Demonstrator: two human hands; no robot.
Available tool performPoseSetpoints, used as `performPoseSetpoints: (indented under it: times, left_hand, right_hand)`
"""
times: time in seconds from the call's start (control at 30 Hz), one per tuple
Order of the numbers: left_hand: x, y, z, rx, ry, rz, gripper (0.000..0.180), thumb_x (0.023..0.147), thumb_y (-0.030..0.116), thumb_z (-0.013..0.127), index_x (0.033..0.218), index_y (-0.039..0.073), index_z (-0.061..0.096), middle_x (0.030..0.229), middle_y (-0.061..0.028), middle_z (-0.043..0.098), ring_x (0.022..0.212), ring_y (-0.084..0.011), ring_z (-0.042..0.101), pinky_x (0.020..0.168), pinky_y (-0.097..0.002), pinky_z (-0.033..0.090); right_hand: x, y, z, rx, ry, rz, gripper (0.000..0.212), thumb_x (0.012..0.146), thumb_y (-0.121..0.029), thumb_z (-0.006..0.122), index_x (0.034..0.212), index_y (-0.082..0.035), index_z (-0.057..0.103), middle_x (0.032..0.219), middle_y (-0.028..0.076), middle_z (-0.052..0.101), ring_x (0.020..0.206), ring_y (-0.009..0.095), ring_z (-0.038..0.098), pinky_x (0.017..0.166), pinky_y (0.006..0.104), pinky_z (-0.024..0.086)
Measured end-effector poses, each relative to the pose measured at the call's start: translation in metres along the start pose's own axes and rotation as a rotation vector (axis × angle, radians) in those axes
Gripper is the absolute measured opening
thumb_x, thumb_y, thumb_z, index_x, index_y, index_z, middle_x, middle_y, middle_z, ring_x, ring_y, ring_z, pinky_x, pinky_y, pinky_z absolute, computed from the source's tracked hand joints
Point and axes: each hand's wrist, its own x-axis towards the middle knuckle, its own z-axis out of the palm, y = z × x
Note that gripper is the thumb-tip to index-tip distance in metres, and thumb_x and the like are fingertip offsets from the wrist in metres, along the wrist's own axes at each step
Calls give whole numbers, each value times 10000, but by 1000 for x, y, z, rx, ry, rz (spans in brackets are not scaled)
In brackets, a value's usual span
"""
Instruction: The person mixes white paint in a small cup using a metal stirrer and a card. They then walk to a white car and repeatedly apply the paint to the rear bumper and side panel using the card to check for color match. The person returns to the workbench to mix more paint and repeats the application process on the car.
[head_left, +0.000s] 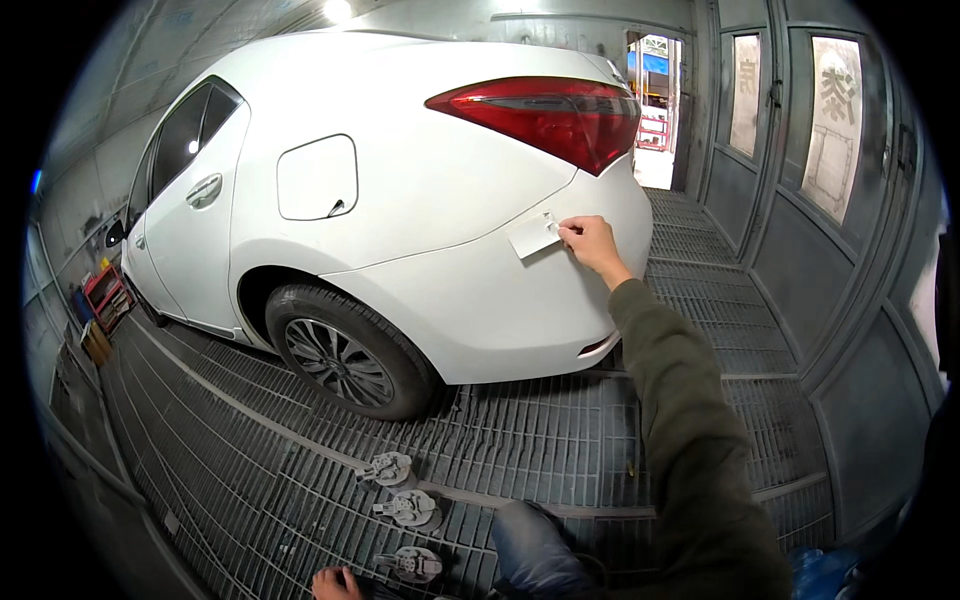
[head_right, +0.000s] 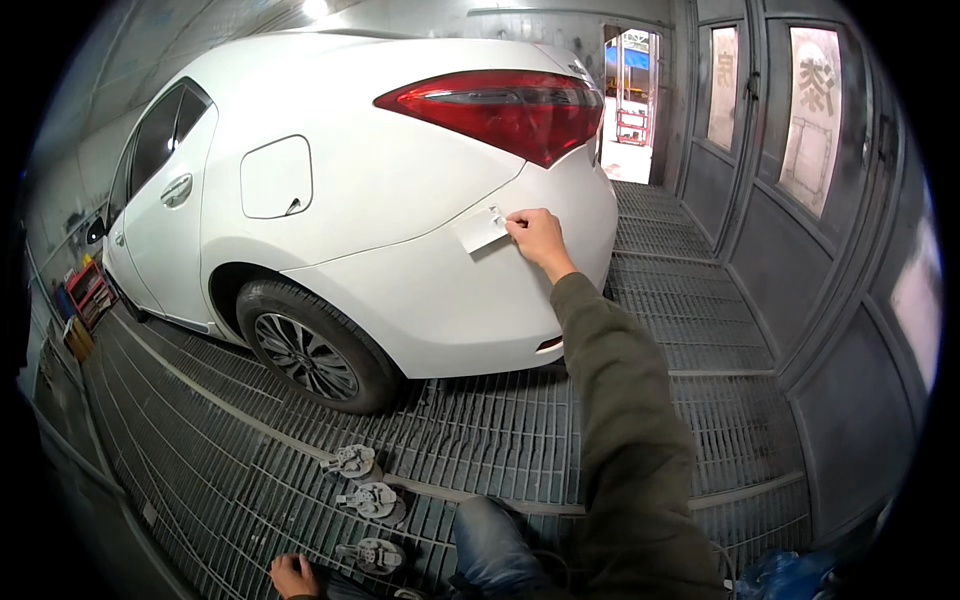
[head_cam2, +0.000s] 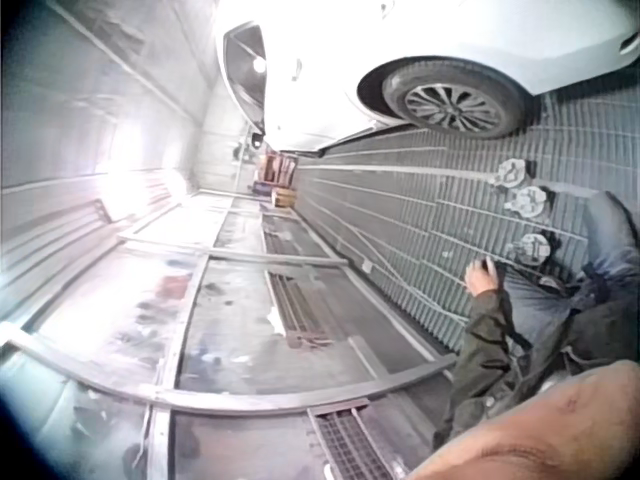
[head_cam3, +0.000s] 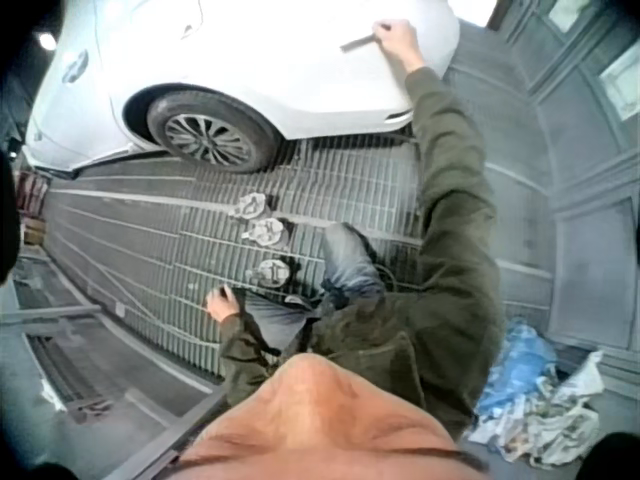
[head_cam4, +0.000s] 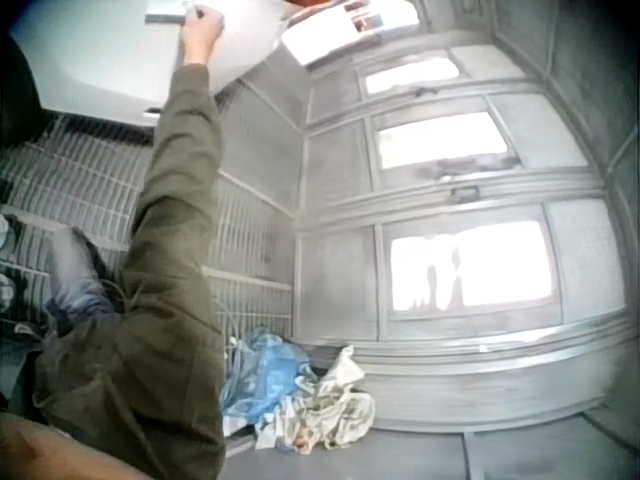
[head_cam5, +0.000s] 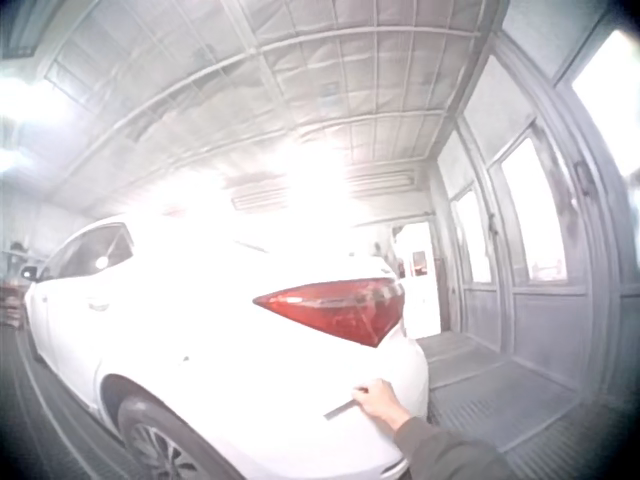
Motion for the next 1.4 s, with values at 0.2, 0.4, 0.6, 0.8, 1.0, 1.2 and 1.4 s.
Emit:
performPoseSetpoints:
  times: [0.2, 0.4, 0.6, 0.8, 1.0, 1.2, 1.4]
  left_hand:
    - [-6, -5, 0, 15, -19, -33, 238, 845, 296, 607, 821, 64, 656, 789, -155, 616, 773, -354, 577, 669, -461, 473]
    - [-3, -3, -8, 8, -68, -78, 240, 848, 291, 602, 834, 58, 659, 812, -160, 616, 801, -352, 575, 698, -460, 471]
    - [0, -7, 0, -15, -74, -62, 234, 846, 276, 606, 855, 50, 665, 819, -160, 622, 810, -349, 577, 711, -454, 472]
    - [-1, -9, -1, -13, -63, -55, 218, 845, 263, 611, 848, 53, 669, 827, -163, 622, 800, -351, 579, 714, -449, 474]
    - [6, 11, -10, -12, -123, -195, 181, 827, 204, 618, 799, 25, 622, 805, -153, 576, 810, -339, 539, 731, -450, 444]
    - [9, 11, -11, -36, -173, -258, 188, 835, 193, 612, 787, 13, 595, 805, -139, 559, 842, -323, 517, 749, -457, 428]
    - [8, 11, -10, -40, -168, -255, 190, 842, 201, 608, 798, 16, 597, 816, -134, 561, 839, -322, 517, 744, -459, 427]
  right_hand:
    - [-2, -7, 13, -138, 50, 71, 195, 757, -194, 612, 847, -55, 714, 743, 126, 677, 716, 264, 658, 684, 346, 501]
    - [-6, -20, 23, -204, 136, 102, 176, 743, -190, 611, 812, -69, 717, 744, 126, 675, 725, 289, 652, 691, 358, 501]
    - [-2, -23, 21, -272, 172, 105, 169, 738, -181, 604, 784, -63, 716, 719, 123, 672, 698, 280, 652, 680, 353, 499]
    - [0, -21, 24, -287, 163, 129, 166, 737, -183, 607, 772, -66, 718, 702, 127, 668, 687, 280, 652, 674, 357, 502]
    - [0, -19, 24, -273, 160, 154, 161, 734, -176, 612, 776, -66, 720, 688, 113, 668, 667, 258, 650, 667, 342, 499]
    - [2, -17, 24, -267, 155, 120, 160, 731, -173, 613, 775, -63, 721, 675, 104, 667, 651, 239, 649, 658, 335, 497]
    - [0, -22, 20, -237, 109, 160, 165, 737, -164, 598, 793, -77, 727, 778, 162, 676, 766, 335, 653, 729, 392, 510]
